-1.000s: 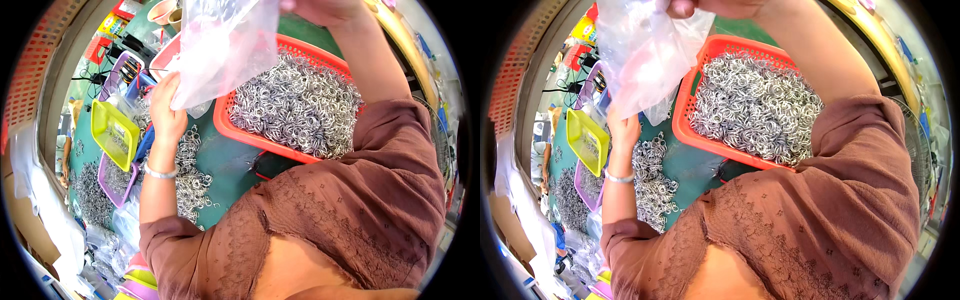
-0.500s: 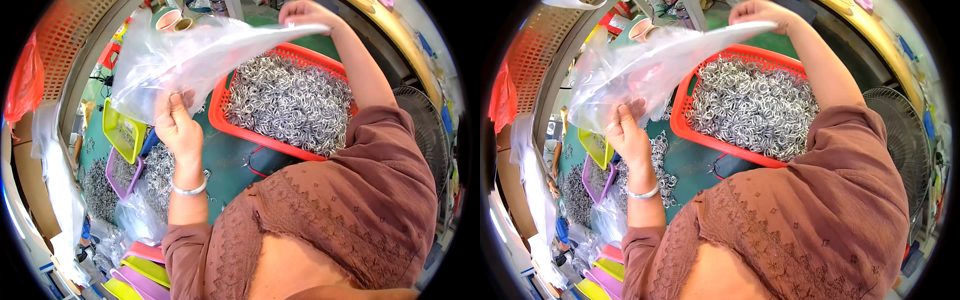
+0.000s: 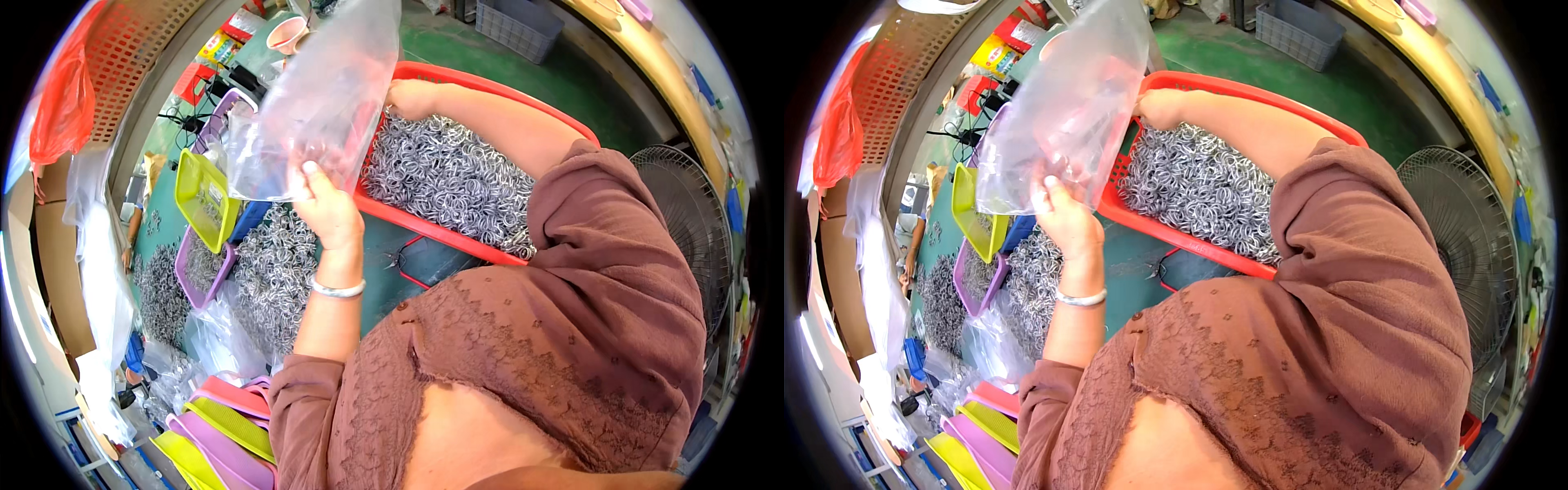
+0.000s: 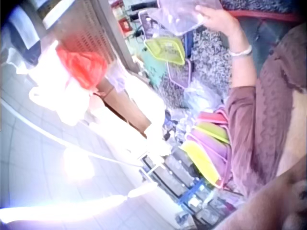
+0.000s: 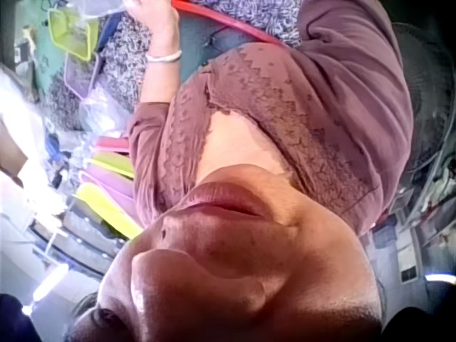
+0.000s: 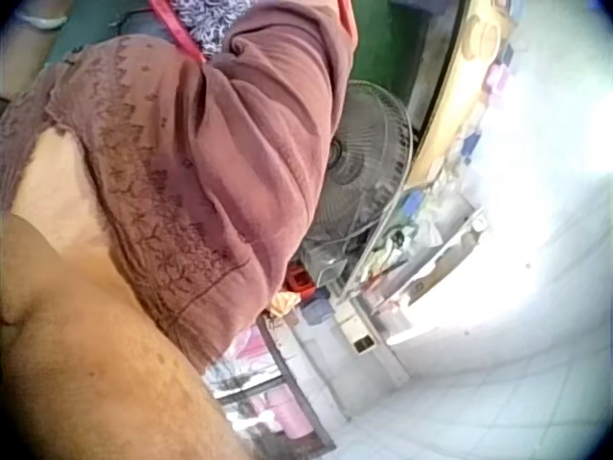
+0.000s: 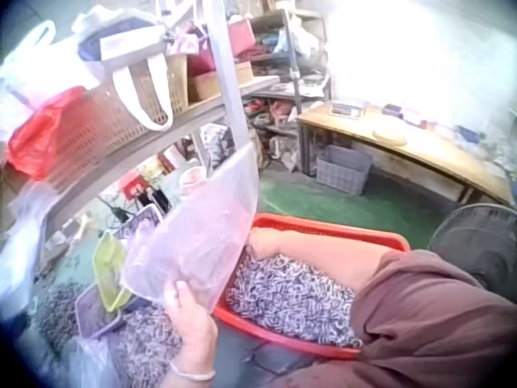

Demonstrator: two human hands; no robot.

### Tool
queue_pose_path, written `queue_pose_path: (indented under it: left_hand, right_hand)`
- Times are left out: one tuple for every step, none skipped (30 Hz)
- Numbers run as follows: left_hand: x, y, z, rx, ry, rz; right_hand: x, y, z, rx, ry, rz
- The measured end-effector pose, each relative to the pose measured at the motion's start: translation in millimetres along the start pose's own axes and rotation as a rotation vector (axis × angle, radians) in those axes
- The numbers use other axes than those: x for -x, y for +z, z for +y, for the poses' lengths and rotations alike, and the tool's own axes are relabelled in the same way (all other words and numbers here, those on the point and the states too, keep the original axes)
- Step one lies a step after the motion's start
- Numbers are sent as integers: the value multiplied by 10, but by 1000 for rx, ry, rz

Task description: The person joins small metal links together by hand, placing the assembled sections into a red plastic basket and then transferring them into a plastic bag.

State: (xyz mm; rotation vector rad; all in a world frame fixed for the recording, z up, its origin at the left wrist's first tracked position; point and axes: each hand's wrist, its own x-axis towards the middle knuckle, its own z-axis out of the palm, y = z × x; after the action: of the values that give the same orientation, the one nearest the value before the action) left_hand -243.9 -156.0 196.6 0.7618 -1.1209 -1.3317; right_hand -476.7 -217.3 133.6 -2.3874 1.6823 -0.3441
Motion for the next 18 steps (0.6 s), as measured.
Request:
queue_pose_path:
  left_hand:
    - [16, -75, -137, -83, 45, -21]
    - [18, -153, -293, -166, 89, -42]
    - [15, -208, -418, -246, 129, -60]
    - [22, -197, -481, -338, 291, -79]
    - [25, -215, -549, -362, 302, -73]
    - [35, -215, -599, -385, 312, -69]
    - [40, -220, -644, -409, 321, -65]
    - [32, -236, -679, -491, 348, -51]
    - [24, -251, -707, -579, 366, -57]
    - [14, -285, -754, -667, 384, -63]
    - [4, -312, -794, -755, 402, -68]
    - [-12, -328, -814, -743, 384, -93]
    - [-29, -342, -833, -731, 365, -118]
    - [-45, -355, -853, -720, 346, -143]
    - [-61, -368, -876, -805, 372, -151]
    - [-76, -382, -898, -891, 398, -158]
    - [-90, -395, -922, -978, 423, -165]
    - [-98, -394, -931, -914, 285, -167]
  right_hand:
    - [-14, 46, -20, -22, 23, -1]
    - [-24, 91, -35, -45, 47, -3]
    - [-14, 150, -30, -48, -1, 33]
    - [32, 184, -13, -50, -45, 73]
    - [58, 214, 4, -52, -89, 113]
    - [77, 207, -6, -20, -84, 77]
    - [91, 198, -17, 11, -79, 40]
    - [101, 190, -23, 43, -75, 4]
    - [107, 206, 9, 40, -93, 15]
    - [104, 233, 47, 37, -111, 25]
    - [106, 258, 78, 35, -129, 35]
    - [114, 266, 83, 13, -122, 40]
    - [127, 276, 87, -9, -115, 45]
    - [140, 286, 92, -31, -108, 50]
    - [160, 247, 76, -62, -107, 55]
    - [185, 196, 76, -93, -106, 59]
    - [207, 142, 78, -124, -105, 63]
    - [235, 103, 123, -141, -61, 116]
